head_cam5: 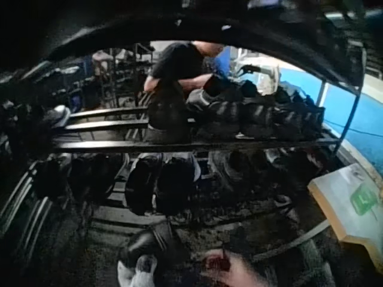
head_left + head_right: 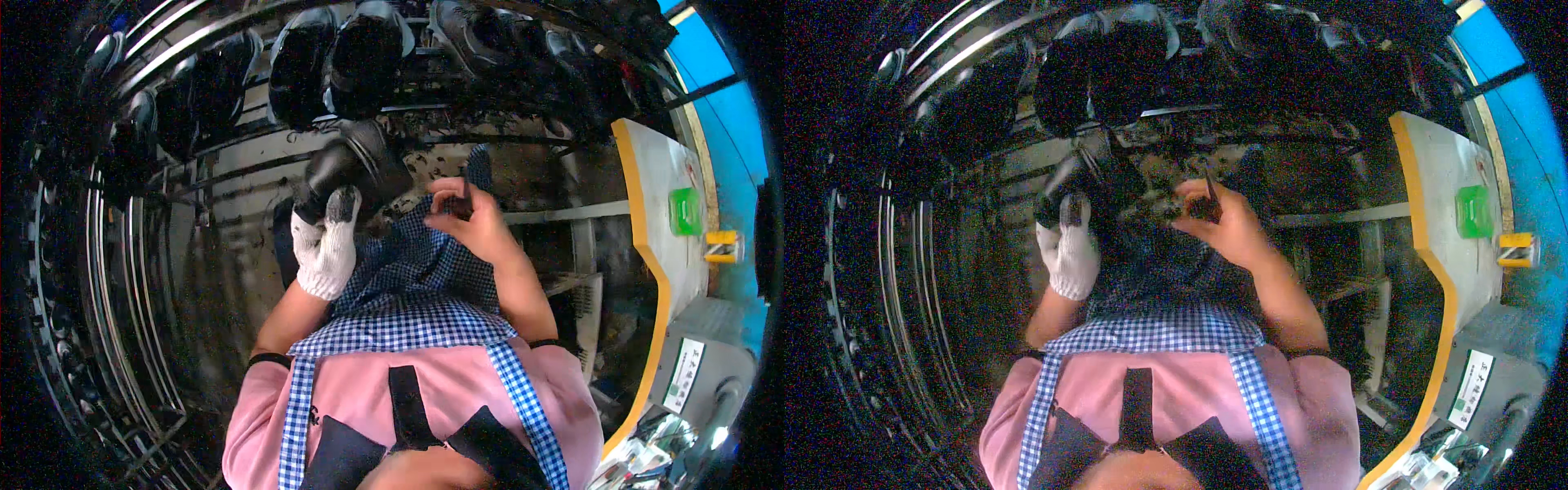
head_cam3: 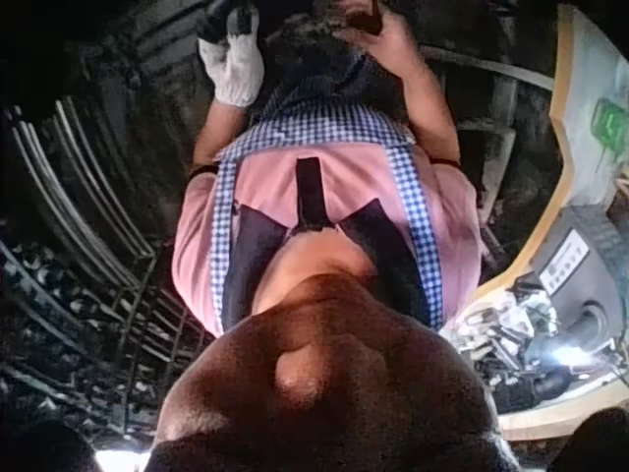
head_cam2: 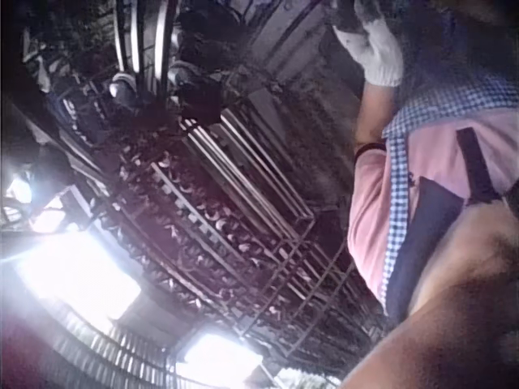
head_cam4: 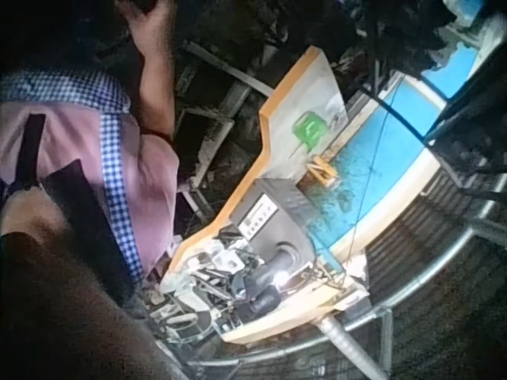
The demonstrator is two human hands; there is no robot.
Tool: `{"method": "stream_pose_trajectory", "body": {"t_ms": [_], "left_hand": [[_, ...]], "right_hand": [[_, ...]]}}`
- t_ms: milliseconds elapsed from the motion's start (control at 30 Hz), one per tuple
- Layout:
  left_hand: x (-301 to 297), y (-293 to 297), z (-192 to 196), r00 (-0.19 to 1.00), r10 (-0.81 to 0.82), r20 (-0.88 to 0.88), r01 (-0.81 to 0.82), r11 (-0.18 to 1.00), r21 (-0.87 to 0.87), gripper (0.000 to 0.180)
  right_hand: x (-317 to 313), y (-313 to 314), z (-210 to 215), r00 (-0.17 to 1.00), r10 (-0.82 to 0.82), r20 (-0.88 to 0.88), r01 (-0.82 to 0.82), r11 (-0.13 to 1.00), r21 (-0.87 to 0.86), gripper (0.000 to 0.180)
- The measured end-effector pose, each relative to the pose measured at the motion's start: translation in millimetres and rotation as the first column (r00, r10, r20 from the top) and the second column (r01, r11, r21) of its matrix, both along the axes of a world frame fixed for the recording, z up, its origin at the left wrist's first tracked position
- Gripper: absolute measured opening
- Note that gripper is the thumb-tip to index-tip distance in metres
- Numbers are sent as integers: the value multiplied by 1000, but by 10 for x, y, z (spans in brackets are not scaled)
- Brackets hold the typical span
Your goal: The recorder is cleaning or applying a finish to the edges of leather shoes in a factory setting.
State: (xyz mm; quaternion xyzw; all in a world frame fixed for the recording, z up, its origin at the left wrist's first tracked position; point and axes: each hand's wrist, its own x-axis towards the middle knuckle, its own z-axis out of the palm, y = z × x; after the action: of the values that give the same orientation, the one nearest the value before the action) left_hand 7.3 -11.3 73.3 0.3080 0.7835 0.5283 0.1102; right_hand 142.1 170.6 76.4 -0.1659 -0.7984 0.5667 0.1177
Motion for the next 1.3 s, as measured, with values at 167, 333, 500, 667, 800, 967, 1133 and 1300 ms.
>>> {"method": "stream_pose_trajectory", "body": {"t_ms": [167, 333, 500, 667, 800, 967, 1133, 1300], "left_hand": [[110, 153, 400, 861, -505, 62, 477, 844, 245, 38], [380, 212, 477, 878, -368, 305, 269, 908, 322, 31], [267, 506, 978, 589, -522, 617, -202, 644, 738, 50], [107, 866, 1336, 579, -539, 612, -7, 747, 665, 49], [333, 892, 1406, 689, -706, 161, 412, 565, 715, 64], [312, 805, 864, 483, -747, 458, 471, 662, 583, 42], [327, 838, 318, 475, -710, 521, 468, 704, 533, 35], [302, 758, 320, 574, -622, 533, 498, 782, 375, 31]], "right_hand": [[88, -94, 521, 975, 166, -147, -79, 880, 469, 92], [311, -215, 325, 984, -73, -165, 124, 937, 326, 109], [473, -389, -136, 938, -326, -116, 309, 638, 706, 97], [683, -165, -294, 786, -581, -214, 609, 666, 430, 72], [888, 316, -83, 433, -648, -626, 838, 546, 14, 54], [861, 1038, 782, -93, -950, -299, 673, 162, -721, 58], [931, 2576, 1099, -190, -891, -413, 737, 148, -659, 44], [1129, 3503, 1438, -15, -944, -331, 734, 214, -645, 34]]}}
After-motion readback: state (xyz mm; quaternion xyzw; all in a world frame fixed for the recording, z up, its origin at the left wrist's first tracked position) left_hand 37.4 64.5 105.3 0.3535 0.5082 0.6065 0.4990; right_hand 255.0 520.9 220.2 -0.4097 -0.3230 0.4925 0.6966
